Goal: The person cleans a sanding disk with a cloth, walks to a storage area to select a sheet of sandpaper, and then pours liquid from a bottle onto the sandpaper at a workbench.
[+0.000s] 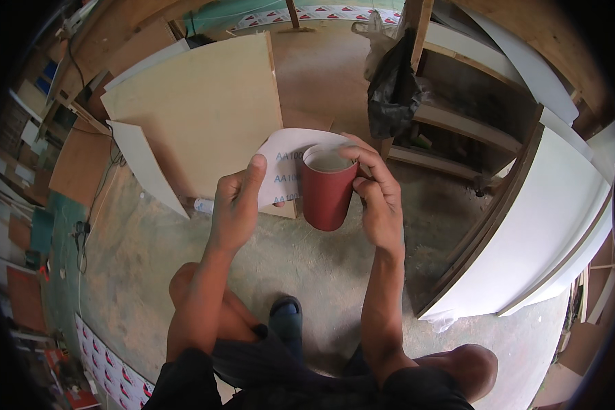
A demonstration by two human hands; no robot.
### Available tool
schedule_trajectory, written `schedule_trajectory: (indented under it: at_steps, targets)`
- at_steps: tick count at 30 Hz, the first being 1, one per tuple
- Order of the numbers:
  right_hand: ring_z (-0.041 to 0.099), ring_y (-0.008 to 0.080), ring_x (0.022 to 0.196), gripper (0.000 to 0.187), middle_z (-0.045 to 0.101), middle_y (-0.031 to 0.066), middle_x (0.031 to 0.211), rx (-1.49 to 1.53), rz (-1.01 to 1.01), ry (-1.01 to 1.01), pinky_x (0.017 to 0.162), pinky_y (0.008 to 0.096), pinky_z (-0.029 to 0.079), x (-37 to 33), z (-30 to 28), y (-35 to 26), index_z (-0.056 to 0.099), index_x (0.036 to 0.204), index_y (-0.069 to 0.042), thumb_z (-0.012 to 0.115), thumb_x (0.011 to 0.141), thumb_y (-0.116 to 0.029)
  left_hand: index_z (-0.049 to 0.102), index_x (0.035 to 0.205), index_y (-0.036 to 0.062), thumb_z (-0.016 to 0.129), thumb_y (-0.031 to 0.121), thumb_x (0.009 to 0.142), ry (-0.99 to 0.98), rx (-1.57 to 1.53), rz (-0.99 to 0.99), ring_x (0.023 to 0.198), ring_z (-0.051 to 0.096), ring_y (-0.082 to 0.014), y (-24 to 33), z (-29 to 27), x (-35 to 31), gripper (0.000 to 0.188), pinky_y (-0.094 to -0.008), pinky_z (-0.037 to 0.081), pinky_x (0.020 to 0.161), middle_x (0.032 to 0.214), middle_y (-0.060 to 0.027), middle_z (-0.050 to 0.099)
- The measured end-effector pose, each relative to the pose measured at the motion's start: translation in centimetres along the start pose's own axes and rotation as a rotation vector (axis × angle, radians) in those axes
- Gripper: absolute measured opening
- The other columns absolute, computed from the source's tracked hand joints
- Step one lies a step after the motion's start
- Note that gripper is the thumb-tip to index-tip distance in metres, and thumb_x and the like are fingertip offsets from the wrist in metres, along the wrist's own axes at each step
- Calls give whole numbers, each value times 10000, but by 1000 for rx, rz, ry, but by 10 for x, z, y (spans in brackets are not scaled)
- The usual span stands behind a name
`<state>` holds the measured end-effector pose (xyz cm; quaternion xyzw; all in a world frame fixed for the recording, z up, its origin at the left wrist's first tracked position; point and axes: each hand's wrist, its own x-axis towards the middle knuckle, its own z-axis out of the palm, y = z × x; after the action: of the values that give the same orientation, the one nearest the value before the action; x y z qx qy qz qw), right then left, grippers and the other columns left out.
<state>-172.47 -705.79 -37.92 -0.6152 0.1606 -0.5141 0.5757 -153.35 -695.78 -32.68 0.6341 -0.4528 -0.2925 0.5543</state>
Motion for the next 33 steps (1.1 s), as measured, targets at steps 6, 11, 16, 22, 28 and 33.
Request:
schedule_trajectory:
  at_steps: [6,11,16,22,28,33]
  targets:
    - [530,171,1068,300,558,143,1272,44,25,43,927,287,402,1,-3,1,540,904,-38,709,784,-254,697,859,-26,442,513,1007,67,-29,-93,621,621,-144,6,-6,4,615,-277,492,642,716,-93,674]
    - [588,226,966,310,609,147,1044,-315,109,129,855,338,462,2,-6,16,581,1029,-24,721,762,-93,697,857,-26,465,518,996,-32,-8,-207,628,613,-136,6,-12,4,608,-268,478,653,710,-92,671]
    - [616,219,909,353,608,129,1037,-283,236,-57,813,338,498,5,-22,7,609,1137,-21,651,788,-3,674,812,-39,494,477,1002,3,194,-138,607,487,-67,-2,-18,2,578,-246,406,603,639,10,572]
    - [614,120,785,316,643,56,926,-172,392,-110,731,283,503,1,-21,15,611,1163,-6,645,850,-26,696,878,-34,490,487,1004,-263,359,-158,720,528,-63,-11,-28,0,574,-243,430,692,740,11,616]
    - [608,81,773,185,683,47,864,-119,388,-117,705,261,497,4,-11,12,665,1047,28,637,917,-100,703,871,-16,527,444,1000,-200,212,-186,671,489,-53,-7,-21,3,510,-242,406,629,710,40,585]
    - [609,80,761,169,694,53,829,-158,400,-91,698,259,496,5,-8,5,688,1012,29,636,918,-101,705,844,-25,636,302,957,1,369,-94,591,398,-33,-8,-17,6,352,-224,316,542,610,67,498]
